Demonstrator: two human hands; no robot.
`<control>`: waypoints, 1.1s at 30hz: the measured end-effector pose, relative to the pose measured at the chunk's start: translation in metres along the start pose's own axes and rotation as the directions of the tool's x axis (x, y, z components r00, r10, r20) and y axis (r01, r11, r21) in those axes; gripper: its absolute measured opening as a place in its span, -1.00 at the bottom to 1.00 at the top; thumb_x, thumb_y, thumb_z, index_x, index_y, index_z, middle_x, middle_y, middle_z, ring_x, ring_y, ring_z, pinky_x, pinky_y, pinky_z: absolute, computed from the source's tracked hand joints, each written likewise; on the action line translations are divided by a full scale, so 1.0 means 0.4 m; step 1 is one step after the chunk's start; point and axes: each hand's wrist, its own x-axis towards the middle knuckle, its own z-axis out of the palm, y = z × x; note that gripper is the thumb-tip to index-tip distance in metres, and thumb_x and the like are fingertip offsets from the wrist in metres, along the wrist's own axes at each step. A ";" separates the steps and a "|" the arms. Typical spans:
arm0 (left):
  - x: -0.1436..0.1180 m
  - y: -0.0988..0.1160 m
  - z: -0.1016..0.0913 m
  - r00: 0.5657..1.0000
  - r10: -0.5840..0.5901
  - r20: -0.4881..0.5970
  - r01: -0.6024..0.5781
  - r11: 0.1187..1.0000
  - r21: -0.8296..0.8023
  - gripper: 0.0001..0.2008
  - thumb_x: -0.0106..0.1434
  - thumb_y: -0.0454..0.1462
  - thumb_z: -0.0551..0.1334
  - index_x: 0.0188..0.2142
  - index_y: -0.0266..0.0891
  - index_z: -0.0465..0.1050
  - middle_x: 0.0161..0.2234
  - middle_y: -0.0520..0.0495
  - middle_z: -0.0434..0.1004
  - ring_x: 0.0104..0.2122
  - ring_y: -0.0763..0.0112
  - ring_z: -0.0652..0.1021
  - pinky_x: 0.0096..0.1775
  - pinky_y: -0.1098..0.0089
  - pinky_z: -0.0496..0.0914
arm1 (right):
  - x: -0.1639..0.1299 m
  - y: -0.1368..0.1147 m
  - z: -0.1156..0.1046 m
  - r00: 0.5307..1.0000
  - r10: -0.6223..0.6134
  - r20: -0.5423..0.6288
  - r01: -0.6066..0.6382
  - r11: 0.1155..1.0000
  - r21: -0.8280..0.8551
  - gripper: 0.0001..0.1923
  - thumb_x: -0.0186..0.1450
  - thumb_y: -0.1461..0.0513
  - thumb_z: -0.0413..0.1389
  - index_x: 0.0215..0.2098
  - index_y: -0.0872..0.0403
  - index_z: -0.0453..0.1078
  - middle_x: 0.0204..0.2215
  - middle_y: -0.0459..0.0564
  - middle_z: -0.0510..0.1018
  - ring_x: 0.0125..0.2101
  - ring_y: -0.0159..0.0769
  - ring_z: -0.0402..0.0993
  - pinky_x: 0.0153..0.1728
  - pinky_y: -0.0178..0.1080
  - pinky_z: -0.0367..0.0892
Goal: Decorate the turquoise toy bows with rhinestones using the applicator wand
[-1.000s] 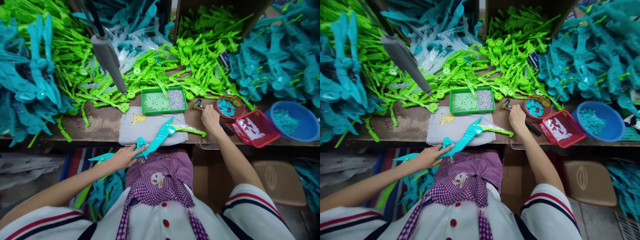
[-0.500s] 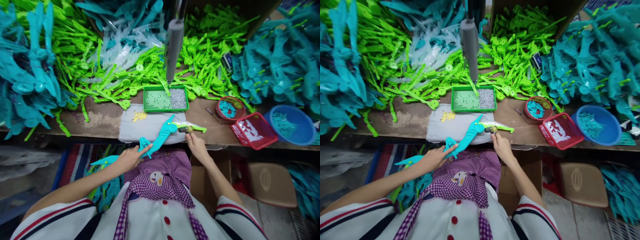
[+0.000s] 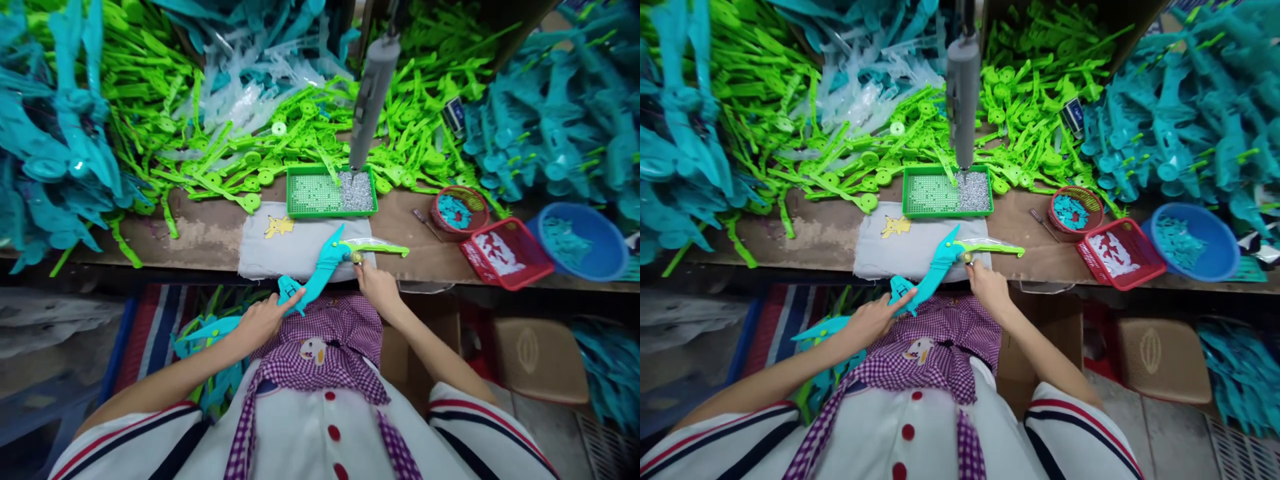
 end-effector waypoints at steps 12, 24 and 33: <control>0.000 -0.011 -0.024 0.998 0.005 0.062 -0.003 0.999 -0.034 -0.22 0.43 -0.35 0.00 0.47 0.23 -0.37 -0.07 -0.23 0.43 -0.26 0.11 0.63 -0.26 0.23 0.51 | 0.032 0.046 0.024 0.982 0.165 -0.090 -0.151 0.978 0.143 -0.53 0.52 0.04 -0.27 -0.03 0.15 0.36 -0.29 0.24 0.63 -0.35 -0.08 0.55 -0.36 -0.24 0.08; 0.001 -0.023 -0.018 0.999 0.021 0.027 -0.019 0.997 -0.075 -0.22 0.42 -0.33 0.06 0.48 0.16 -0.30 -0.07 -0.23 0.44 -0.28 0.14 0.61 -0.28 0.29 0.44 | 0.051 0.159 0.015 0.965 0.256 -0.050 -0.249 0.962 0.107 -0.46 0.51 0.01 -0.28 -0.02 0.17 0.40 -0.30 0.29 0.63 -0.31 -0.03 0.56 -0.33 -0.20 0.18; 0.103 -0.115 -0.107 0.962 0.184 -0.201 -0.224 0.953 -0.203 -0.34 0.44 -0.17 0.12 0.45 0.22 -0.05 0.03 -0.16 0.41 -0.21 0.22 0.52 -0.18 0.35 0.37 | 0.025 0.191 0.049 0.924 0.213 -0.318 0.031 0.787 0.616 -0.23 0.41 -0.23 -0.49 -0.20 0.06 0.36 -0.51 0.02 0.46 -0.48 -0.19 0.39 -0.41 -0.19 0.26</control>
